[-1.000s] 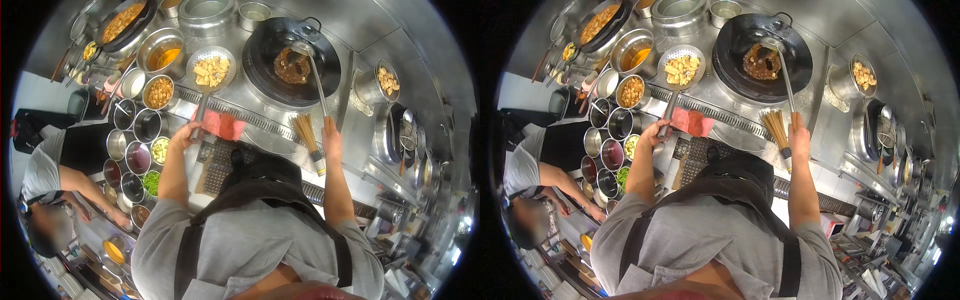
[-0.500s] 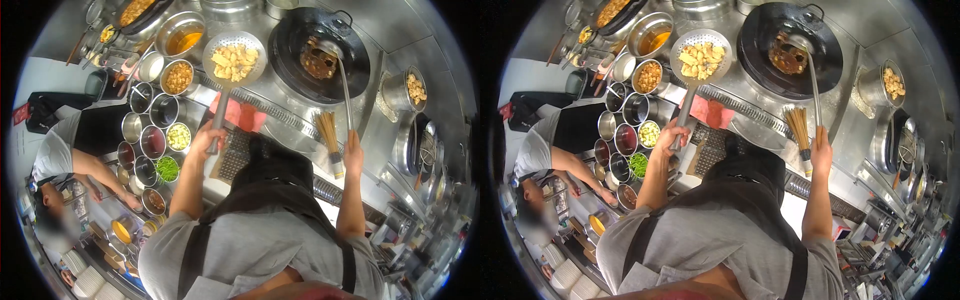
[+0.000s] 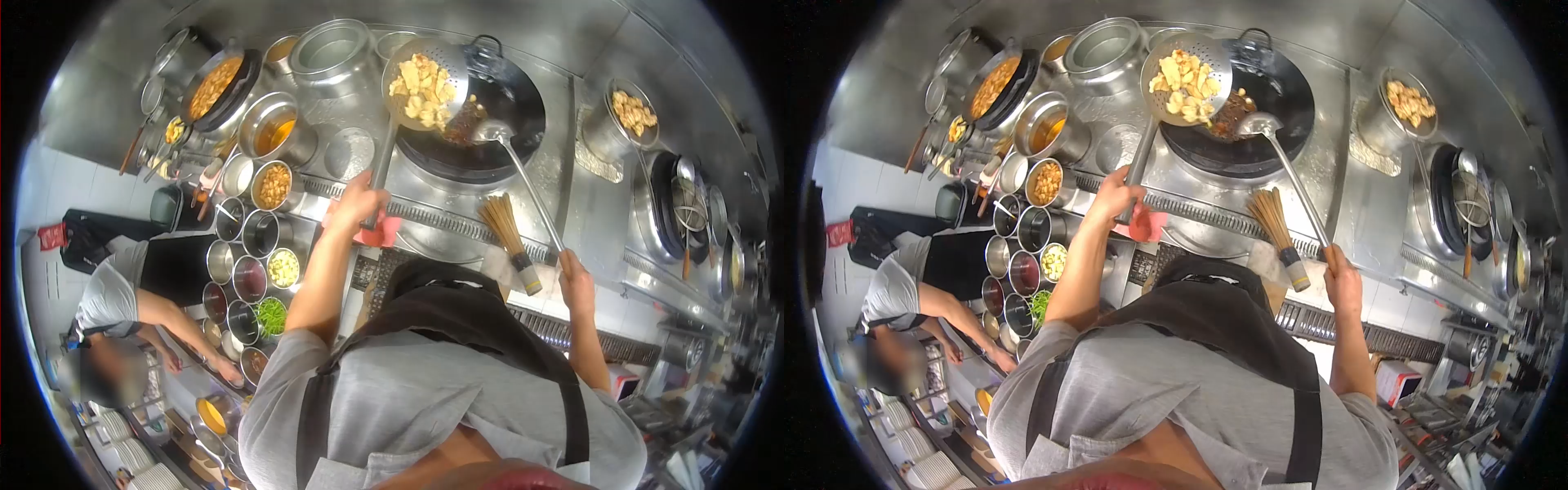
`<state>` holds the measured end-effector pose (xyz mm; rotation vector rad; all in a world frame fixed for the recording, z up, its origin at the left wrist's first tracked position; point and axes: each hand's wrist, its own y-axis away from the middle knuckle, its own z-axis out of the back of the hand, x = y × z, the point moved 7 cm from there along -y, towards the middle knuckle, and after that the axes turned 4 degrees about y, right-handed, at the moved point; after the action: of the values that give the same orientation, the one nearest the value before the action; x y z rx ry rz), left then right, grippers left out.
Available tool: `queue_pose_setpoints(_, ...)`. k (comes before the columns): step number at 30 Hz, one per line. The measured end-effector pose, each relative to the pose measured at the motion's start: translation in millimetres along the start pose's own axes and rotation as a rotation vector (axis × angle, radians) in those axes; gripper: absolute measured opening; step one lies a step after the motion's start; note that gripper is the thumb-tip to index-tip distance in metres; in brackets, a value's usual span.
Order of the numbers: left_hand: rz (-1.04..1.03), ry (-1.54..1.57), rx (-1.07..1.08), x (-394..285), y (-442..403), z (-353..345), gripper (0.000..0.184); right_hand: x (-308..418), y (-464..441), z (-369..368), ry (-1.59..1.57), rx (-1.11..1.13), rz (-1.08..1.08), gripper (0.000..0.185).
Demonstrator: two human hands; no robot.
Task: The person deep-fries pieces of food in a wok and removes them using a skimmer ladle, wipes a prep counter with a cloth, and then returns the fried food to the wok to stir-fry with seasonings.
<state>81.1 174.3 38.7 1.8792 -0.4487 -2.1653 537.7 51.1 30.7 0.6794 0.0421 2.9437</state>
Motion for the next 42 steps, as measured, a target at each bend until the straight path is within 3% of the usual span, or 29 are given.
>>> queue_pose_setpoints(3, 0.012, -0.233, -0.109, 9.5, -19.7, -19.0, 0.058, -11.7, 21.4, 16.2, 0.056, -0.029, 0.064, 0.04)
queue_pose_setpoints(5, -0.222, -0.523, -0.305, 2.4, -25.6, -20.9, 0.063, -17.2, 23.8, 16.8, 0.037, -0.019, 0.037, 0.037)
queue_pose_setpoints(7, -0.192, -0.538, -0.306, 3.3, -23.5, -21.4, 0.063, -17.2, 22.6, 13.6, -0.017, 0.049, -0.002, 0.037)
queue_pose_setpoints(9, -0.32, -0.627, -0.426, -20.3, -10.1, -18.0, 0.064, -13.7, 18.2, 11.4, -0.042, 0.048, 0.039, 0.037)
queue_pose_setpoints(11, -0.252, -0.608, -0.429, -32.4, -5.4, -13.9, 0.063, -8.1, 13.8, 9.5, -0.01, 0.079, 0.062, 0.042)
queue_pose_setpoints(13, -0.271, -0.513, -0.463, -36.9, -0.8, -3.8, 0.062, -8.2, 8.6, 2.6, -0.007, 0.039, 0.103, 0.044)
queue_pose_setpoints(18, -0.149, -0.31, -0.577, 37.8, 4.5, 49.3, 0.06, 6.2, -42.5, -34.8, -0.029, -0.051, 0.164, 0.048)
queue_pose_setpoints(19, 0.022, -0.296, -0.529, 47.2, 12.9, 55.9, 0.058, 13.9, -58.8, -39.9, -0.1, -0.082, 0.182, 0.048)
queue_pose_setpoints(21, 0.089, -0.119, -0.52, 57.8, 34.1, 63.1, 0.042, 36.1, -73.8, -38.5, -0.178, -0.115, 0.211, 0.048)
queue_pose_setpoints(23, 0.241, 0.311, -0.274, 102.2, 37.1, 80.4, 0.013, 47.4, -92.4, -31.8, -0.252, -0.051, -0.011, 0.05)
queue_pose_setpoints(28, 0.402, 0.599, -0.139, 164.6, 26.5, 113.7, 0.013, 73.5, -142.6, -38.0, -0.143, -0.091, 0.02, 0.054)
queue_pose_setpoints(31, 0.464, 0.427, -0.102, 176.7, 22.0, 134.1, 0.018, 91.9, -164.6, -56.5, -0.213, 0.041, -0.014, 0.053)
queue_pose_setpoints(33, 0.33, -0.029, -0.149, 178.4, 6.4, 158.6, 0.047, 95.7, -163.1, -57.4, -0.186, 0.078, -0.003, 0.053)
queue_pose_setpoints(34, 0.333, -0.028, -0.146, 183.6, 2.3, 156.7, 0.047, 100.3, -156.1, -49.9, -0.136, 0.05, 0.124, 0.052)
queue_pose_setpoints(35, 0.037, -0.429, -0.41, 150.8, 3.1, 159.4, 0.045, 102.5, -146.2, -42.6, -0.084, 0.022, 0.25, 0.052)
queue_pose_setpoints(36, -0.274, -0.822, -0.66, 114.3, 13.4, 145.5, 0.043, 91.6, -136.9, -37.1, -0.078, 0.027, 0.243, 0.052)
queue_pose_setpoints(37, -0.057, -0.62, -0.578, 126.9, 6.4, 134.8, 0.055, 84.1, -123.2, -27.7, -0.023, -0.004, 0.337, 0.052)
queue_pose_setpoints(39, 0.058, -0.422, -0.089, 183.7, -37.1, 95.5, 0.061, 72.0, -92.8, -8.0, 0.04, -0.035, 0.427, 0.051)
queue_pose_setpoints(42, 0.193, -0.458, -0.212, 201.9, -30.2, 40.7, 0.062, 49.2, -54.0, 8.0, 0.134, 0.037, 0.337, 0.051)
